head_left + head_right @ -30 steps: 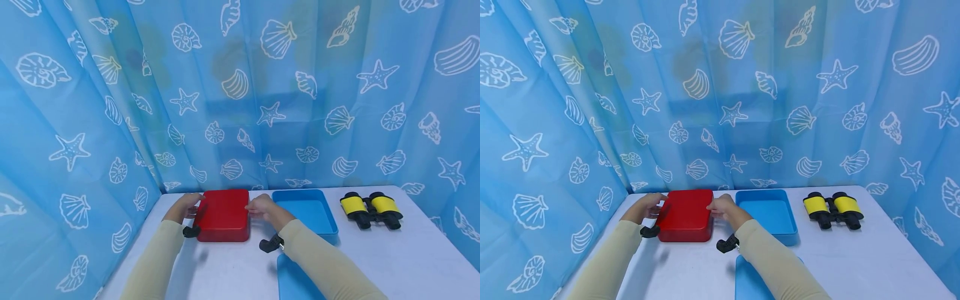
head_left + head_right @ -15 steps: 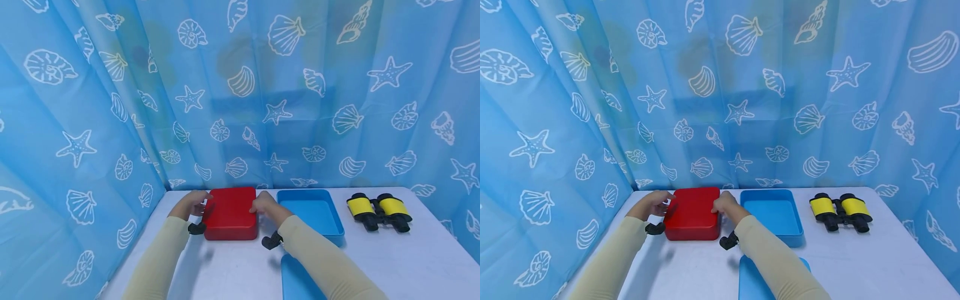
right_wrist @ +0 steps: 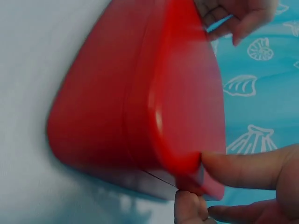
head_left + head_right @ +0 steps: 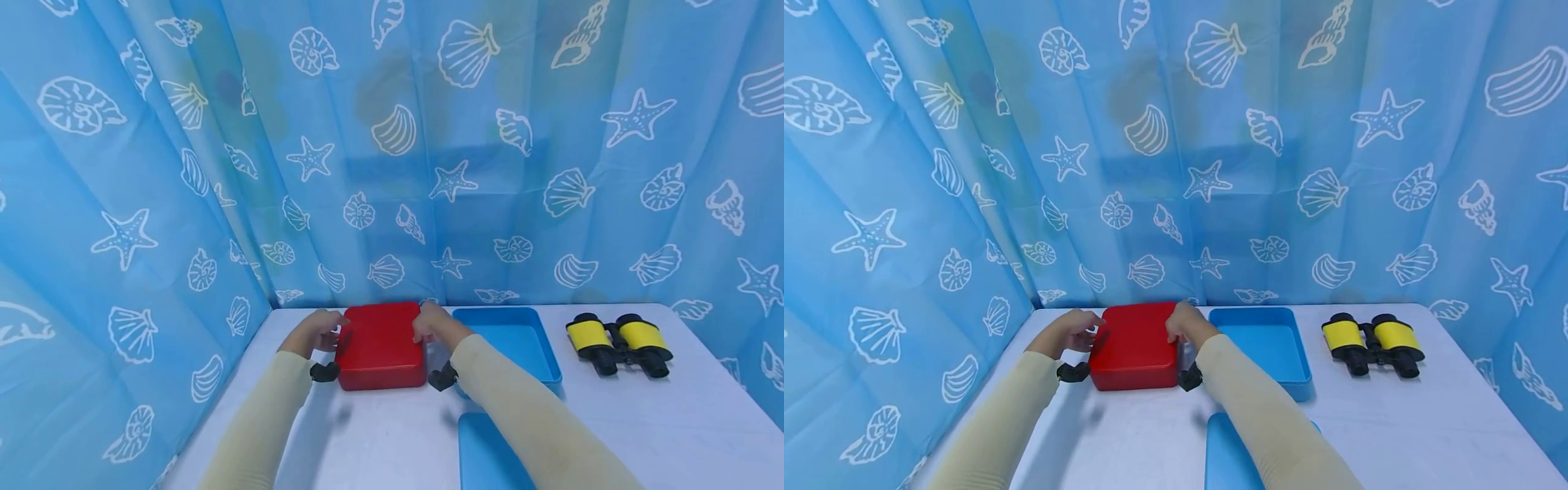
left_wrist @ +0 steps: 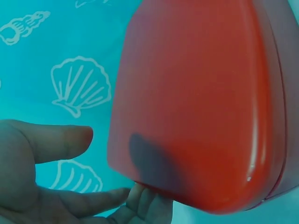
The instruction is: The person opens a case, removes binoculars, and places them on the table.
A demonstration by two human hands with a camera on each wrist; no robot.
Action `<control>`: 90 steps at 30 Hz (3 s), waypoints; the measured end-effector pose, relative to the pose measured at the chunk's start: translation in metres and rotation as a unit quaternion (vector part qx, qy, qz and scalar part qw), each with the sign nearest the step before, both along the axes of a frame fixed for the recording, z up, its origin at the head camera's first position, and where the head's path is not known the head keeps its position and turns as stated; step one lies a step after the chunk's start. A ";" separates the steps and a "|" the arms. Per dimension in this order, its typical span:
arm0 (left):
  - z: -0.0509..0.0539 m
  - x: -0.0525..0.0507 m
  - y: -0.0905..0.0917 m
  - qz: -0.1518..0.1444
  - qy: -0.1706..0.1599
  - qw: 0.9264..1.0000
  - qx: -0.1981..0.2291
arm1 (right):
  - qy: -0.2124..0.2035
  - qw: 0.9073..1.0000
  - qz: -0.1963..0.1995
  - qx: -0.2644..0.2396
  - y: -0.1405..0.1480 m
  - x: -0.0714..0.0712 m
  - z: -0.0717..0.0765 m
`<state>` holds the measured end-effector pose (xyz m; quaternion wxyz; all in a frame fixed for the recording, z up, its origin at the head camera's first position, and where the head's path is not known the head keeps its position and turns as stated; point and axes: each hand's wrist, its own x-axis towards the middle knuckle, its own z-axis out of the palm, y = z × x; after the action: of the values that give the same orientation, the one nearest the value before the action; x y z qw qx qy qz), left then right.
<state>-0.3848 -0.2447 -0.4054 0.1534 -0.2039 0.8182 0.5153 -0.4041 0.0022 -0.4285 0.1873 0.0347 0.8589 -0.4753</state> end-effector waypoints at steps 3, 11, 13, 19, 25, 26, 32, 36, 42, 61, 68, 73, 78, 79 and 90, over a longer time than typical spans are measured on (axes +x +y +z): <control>-0.003 -0.003 -0.002 0.014 -0.011 1.000 0.003 | -0.006 0.999 -0.004 -0.037 -0.001 0.002 0.002; -0.008 -0.011 -0.002 0.039 -0.020 0.998 -0.035 | -0.045 0.993 -0.031 -0.102 0.000 0.003 -0.001; -0.009 -0.011 -0.001 0.042 -0.020 0.998 -0.049 | -0.049 0.992 -0.031 -0.114 0.000 0.002 -0.004; -0.010 -0.010 0.001 0.020 -0.012 0.996 -0.084 | -0.041 0.994 -0.040 -0.097 0.000 0.002 -0.010; -0.007 -0.007 0.003 0.016 -0.013 0.997 -0.072 | -0.038 0.995 -0.035 -0.086 -0.001 0.004 -0.009; -0.007 -0.007 0.003 0.018 -0.012 0.997 -0.073 | -0.037 0.995 -0.033 -0.088 -0.001 0.004 -0.010; -0.004 -0.008 0.004 0.025 0.000 0.997 -0.076 | -0.028 0.995 -0.021 -0.096 0.002 0.004 -0.011; -0.007 -0.009 0.003 0.027 -0.001 0.996 -0.080 | -0.029 0.994 -0.012 -0.100 0.006 0.002 -0.017; -0.009 -0.012 -0.004 0.023 -0.005 0.997 -0.068 | -0.039 0.992 -0.017 -0.115 0.010 0.001 -0.022; -0.012 -0.017 -0.006 0.021 -0.006 0.997 -0.076 | -0.044 0.990 -0.010 -0.137 0.004 -0.010 -0.014; -0.014 -0.015 -0.005 0.021 0.001 0.997 -0.081 | -0.031 0.993 0.002 -0.112 0.009 -0.011 -0.030; -0.016 -0.013 -0.007 0.006 -0.002 0.996 -0.090 | -0.029 0.993 0.012 -0.116 0.010 -0.009 -0.036; -0.016 -0.014 -0.010 -0.005 -0.008 0.996 -0.090 | -0.024 0.992 0.023 -0.124 0.010 -0.011 -0.029; -0.016 -0.014 -0.011 -0.003 -0.008 0.996 -0.085 | -0.022 0.991 0.021 -0.127 0.010 -0.012 -0.027; -0.015 -0.011 -0.021 0.016 -0.002 0.999 -0.047 | -0.030 0.988 0.025 -0.147 0.010 -0.012 -0.019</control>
<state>-0.3953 -0.2654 -0.4203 0.1367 -0.2249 0.8380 0.4779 -0.4159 0.0118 -0.4474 0.2277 -0.0011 0.7741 -0.5907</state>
